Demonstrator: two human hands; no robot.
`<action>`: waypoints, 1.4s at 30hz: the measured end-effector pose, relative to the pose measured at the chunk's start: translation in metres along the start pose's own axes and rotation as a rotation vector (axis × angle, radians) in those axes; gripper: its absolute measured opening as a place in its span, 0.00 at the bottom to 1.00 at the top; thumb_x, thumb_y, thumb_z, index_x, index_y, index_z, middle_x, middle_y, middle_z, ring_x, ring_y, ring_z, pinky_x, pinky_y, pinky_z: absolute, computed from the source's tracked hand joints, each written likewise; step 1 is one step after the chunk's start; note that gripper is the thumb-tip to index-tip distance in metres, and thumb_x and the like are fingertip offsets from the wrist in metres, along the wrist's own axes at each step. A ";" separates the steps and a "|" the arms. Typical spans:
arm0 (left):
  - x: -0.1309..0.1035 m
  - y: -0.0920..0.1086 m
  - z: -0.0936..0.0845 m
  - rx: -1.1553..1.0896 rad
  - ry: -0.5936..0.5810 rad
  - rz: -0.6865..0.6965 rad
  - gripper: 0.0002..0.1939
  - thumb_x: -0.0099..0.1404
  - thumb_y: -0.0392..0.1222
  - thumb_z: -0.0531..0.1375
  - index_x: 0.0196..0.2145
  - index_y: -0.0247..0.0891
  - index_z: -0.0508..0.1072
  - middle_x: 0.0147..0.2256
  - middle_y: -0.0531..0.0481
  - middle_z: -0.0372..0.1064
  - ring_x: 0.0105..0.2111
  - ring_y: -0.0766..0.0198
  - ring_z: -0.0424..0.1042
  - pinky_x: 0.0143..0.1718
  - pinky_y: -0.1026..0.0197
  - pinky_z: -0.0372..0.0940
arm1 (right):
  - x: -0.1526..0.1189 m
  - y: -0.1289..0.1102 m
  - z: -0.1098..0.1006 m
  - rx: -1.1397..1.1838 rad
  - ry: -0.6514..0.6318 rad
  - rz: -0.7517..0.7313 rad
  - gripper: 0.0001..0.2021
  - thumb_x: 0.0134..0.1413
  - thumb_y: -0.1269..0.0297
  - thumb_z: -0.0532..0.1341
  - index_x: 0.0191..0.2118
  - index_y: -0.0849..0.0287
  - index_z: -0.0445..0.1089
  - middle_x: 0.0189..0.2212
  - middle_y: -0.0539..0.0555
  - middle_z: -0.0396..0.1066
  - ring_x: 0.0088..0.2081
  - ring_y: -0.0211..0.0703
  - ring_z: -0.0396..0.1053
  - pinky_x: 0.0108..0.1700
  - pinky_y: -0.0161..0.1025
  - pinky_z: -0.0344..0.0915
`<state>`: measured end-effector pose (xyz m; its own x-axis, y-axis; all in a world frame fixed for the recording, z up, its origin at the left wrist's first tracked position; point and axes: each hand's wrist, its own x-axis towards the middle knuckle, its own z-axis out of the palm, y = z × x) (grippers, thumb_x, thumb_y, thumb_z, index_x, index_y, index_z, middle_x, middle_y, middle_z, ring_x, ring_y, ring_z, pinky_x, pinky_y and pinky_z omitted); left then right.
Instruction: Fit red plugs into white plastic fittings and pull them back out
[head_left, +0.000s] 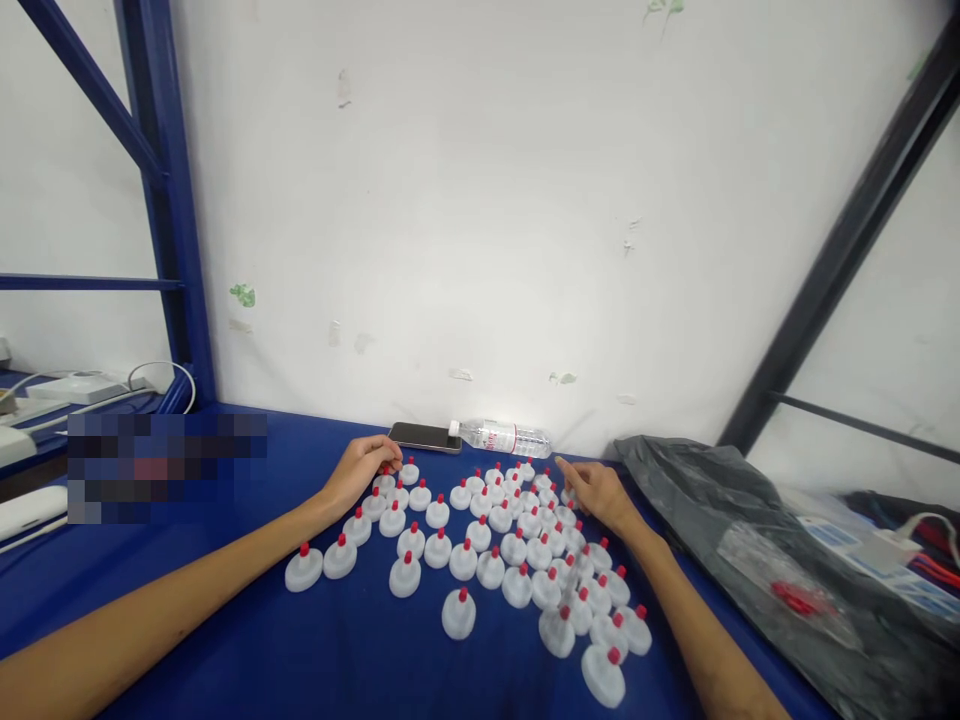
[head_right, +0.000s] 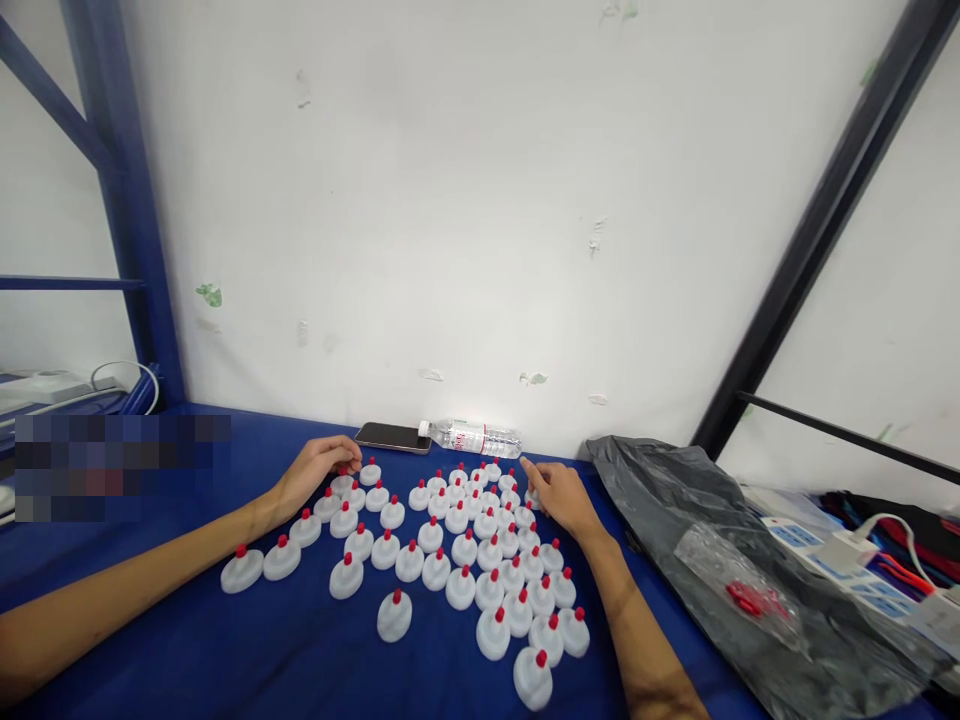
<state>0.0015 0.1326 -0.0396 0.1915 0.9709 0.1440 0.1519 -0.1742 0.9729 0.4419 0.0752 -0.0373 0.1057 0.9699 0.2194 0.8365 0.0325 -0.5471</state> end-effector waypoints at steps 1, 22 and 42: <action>0.000 0.000 0.000 0.004 -0.002 0.001 0.19 0.77 0.48 0.67 0.59 0.38 0.76 0.58 0.42 0.76 0.51 0.50 0.80 0.51 0.44 0.79 | 0.000 -0.001 0.000 0.007 0.008 -0.011 0.28 0.75 0.40 0.58 0.29 0.56 0.73 0.17 0.42 0.68 0.20 0.37 0.69 0.34 0.40 0.72; 0.004 -0.008 -0.004 0.046 -0.005 0.005 0.18 0.77 0.49 0.67 0.58 0.38 0.76 0.56 0.43 0.77 0.49 0.51 0.80 0.50 0.45 0.79 | 0.004 0.002 0.004 0.018 0.024 -0.036 0.27 0.73 0.43 0.60 0.23 0.53 0.68 0.14 0.43 0.67 0.18 0.37 0.67 0.29 0.38 0.67; 0.001 -0.006 -0.013 0.062 0.387 0.027 0.18 0.77 0.49 0.66 0.58 0.38 0.76 0.58 0.42 0.76 0.52 0.49 0.79 0.51 0.44 0.79 | -0.006 -0.015 0.000 0.071 0.004 0.047 0.26 0.73 0.42 0.60 0.26 0.54 0.69 0.17 0.43 0.69 0.18 0.37 0.67 0.28 0.37 0.69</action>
<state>-0.0115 0.1365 -0.0434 -0.1816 0.9541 0.2384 0.2126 -0.1986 0.9568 0.4287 0.0688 -0.0298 0.1457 0.9699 0.1951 0.7902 0.0046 -0.6129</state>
